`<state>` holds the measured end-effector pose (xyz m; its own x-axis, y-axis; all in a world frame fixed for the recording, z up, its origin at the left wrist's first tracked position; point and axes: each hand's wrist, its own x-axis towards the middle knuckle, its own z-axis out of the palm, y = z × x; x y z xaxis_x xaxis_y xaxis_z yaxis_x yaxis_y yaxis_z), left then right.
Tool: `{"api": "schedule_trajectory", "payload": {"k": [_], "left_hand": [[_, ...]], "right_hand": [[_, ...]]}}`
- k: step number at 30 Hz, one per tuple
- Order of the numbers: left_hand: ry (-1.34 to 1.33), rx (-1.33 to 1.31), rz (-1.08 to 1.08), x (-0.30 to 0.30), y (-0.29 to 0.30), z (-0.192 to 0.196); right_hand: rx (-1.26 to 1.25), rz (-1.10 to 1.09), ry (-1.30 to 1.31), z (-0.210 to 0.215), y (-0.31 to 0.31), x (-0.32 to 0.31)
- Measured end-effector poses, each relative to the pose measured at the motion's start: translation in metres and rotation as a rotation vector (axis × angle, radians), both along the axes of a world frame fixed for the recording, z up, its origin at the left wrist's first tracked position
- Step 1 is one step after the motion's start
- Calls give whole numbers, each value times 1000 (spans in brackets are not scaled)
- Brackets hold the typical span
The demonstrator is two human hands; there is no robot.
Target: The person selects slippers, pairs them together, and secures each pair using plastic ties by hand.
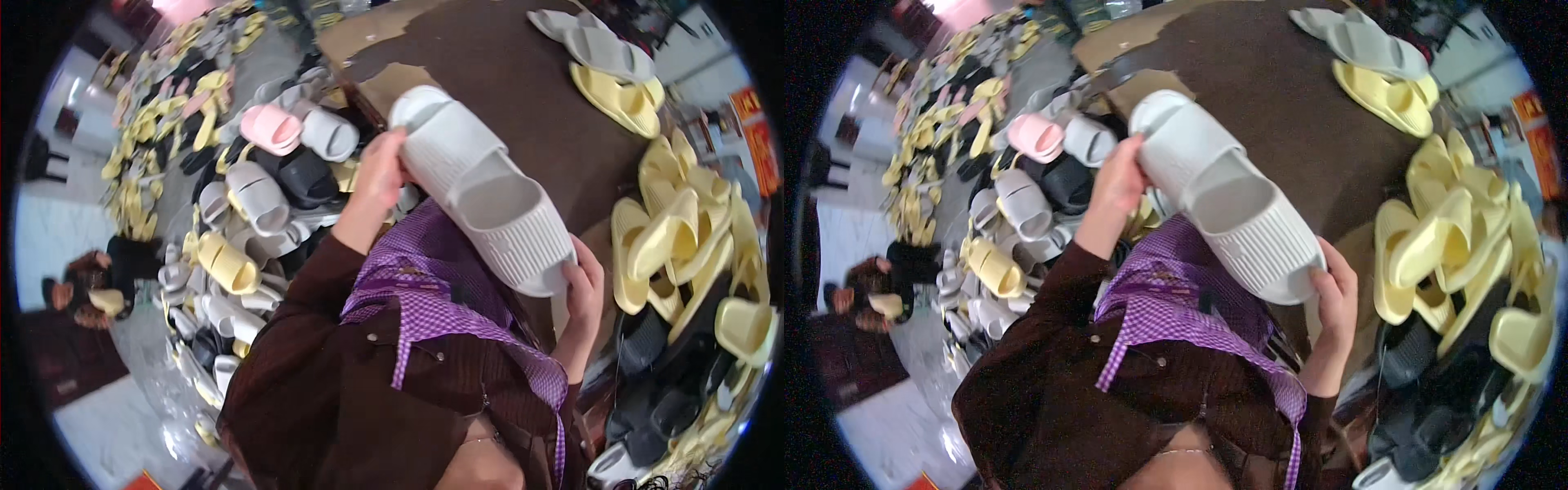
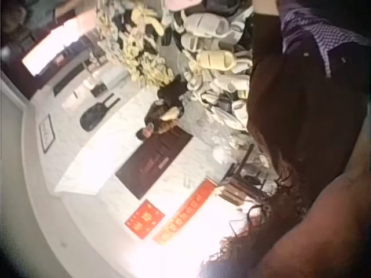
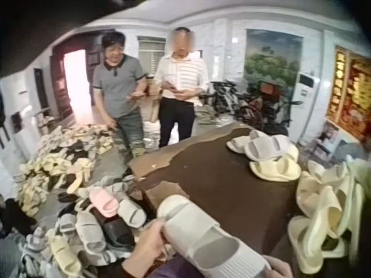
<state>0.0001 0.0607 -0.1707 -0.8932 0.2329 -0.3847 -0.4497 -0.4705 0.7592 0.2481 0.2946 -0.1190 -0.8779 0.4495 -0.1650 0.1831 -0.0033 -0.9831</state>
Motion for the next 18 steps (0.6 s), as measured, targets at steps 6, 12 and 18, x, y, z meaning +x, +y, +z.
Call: {"api": "schedule_trajectory", "payload": {"k": [6, 12, 18], "left_hand": [[49, -45, 186, -44, -8, -17], [232, -15, 8, -93, -33, 15], [344, -50, -211, -102, 36, 51]], "right_hand": [[45, -153, 8, 14, 3, 12], [280, -269, 61, 67, 39, 48], [564, -235, 48, 138, 71, 38]]}}
